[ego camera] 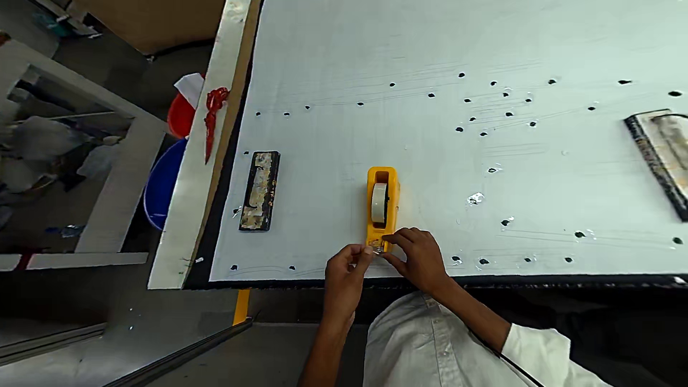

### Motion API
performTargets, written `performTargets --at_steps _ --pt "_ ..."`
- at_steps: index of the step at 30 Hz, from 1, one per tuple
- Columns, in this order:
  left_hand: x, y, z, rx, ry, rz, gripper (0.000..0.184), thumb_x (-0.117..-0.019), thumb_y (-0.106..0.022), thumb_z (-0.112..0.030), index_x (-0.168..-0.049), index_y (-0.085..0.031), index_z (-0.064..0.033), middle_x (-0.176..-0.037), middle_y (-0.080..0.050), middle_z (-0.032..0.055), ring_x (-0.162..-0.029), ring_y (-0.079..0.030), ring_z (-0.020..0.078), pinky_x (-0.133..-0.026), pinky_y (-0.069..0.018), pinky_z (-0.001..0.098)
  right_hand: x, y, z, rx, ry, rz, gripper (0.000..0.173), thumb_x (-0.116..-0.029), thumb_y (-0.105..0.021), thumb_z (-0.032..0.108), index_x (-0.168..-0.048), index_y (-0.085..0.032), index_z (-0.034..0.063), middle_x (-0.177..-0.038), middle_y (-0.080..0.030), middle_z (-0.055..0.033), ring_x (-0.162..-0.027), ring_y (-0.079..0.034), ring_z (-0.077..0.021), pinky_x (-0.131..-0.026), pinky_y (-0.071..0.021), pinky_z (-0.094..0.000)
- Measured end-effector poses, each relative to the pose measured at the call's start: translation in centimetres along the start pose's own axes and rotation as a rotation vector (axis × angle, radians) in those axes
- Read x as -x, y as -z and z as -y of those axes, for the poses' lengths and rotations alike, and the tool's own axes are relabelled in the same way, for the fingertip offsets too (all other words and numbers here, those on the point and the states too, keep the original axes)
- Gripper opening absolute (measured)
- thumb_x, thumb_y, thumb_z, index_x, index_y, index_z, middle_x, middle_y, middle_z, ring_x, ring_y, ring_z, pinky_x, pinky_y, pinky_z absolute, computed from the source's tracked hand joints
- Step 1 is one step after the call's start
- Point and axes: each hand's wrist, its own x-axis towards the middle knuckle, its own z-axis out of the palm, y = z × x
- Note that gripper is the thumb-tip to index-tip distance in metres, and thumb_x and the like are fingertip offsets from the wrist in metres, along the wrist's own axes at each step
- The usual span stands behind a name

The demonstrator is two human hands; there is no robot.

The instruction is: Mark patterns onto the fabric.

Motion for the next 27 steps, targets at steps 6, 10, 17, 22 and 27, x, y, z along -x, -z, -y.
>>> performTargets --at_steps 6,10,17,22,27 --pt "-0.2 -1.7 3.9 0.363 0.212 -0.023 0.016 -0.1022 -0.055 -0.001 -0.092 -0.067 0.0006 -0.074 -0.065 0.0033 -0.061 -0.056 0.0066 -0.06 -0.0487 0.0173 0.1 0.1 0.5 -0.021 -0.047 0.004 0.029 -0.09 -0.076 0.035 -0.11 -0.077 0.0133 -0.091 -0.073 -0.0054 -0.084 -0.069 -0.0264 -0.077 -0.0532 -0.0492" --pt "-0.8 -2.1 4.0 0.633 0.481 0.045 0.024 -0.1083 -0.044 -0.01 -0.093 -0.063 -0.0048 -0.073 -0.061 0.0016 -0.057 -0.057 0.0075 -0.056 -0.0526 0.0198 -0.3 0.7 0.4 -0.136 -0.059 0.079 0.028 -0.0914 -0.077 0.027 -0.113 -0.076 0.009 -0.096 -0.074 -0.0084 -0.09 -0.07 -0.0275 -0.08 -0.0535 -0.0499" --pt "1.8 -8.0 4.5 0.334 0.348 0.227 0.012 -0.1011 -0.056 -0.002 -0.098 -0.067 0.003 -0.076 -0.067 0.0037 -0.061 -0.06 0.0075 -0.058 -0.0523 0.021 1.5 5.8 -6.0 -0.111 -0.122 0.052 0.033 -0.0956 -0.07 0.024 -0.126 -0.072 0.0125 -0.117 -0.072 -0.0083 -0.11 -0.068 -0.0269 -0.094 -0.054 -0.0498" --pt "-5.5 -14.8 -1.4 -0.043 -0.089 0.32 0.013 -0.0993 -0.065 -0.01 -0.106 -0.07 0.0004 -0.087 -0.07 0.0061 -0.075 -0.066 0.0136 -0.07 -0.0557 0.03 5.3 10.1 -13.7 0.092 -0.309 -0.133 0.041 -0.0959 -0.067 0.035 -0.129 -0.07 0.0108 -0.131 -0.067 -0.0112 -0.123 -0.062 -0.0335 -0.101 -0.0499 -0.0572" --pt "-18.3 -22.5 -7.0 -0.24 -0.319 0.261 0.019 -0.1003 -0.065 -0.012 -0.113 -0.07 0.0015 -0.09 -0.071 0.0101 -0.074 -0.065 0.0165 -0.071 -0.0554 0.0361 9.2 10.9 -17.5 0.207 -0.368 -0.058 0.048 -0.0993 -0.053 0.053 -0.126 -0.073 0.0186 -0.14 -0.064 -0.0037 -0.132 -0.058 -0.0291 -0.108 -0.0434 -0.0584"
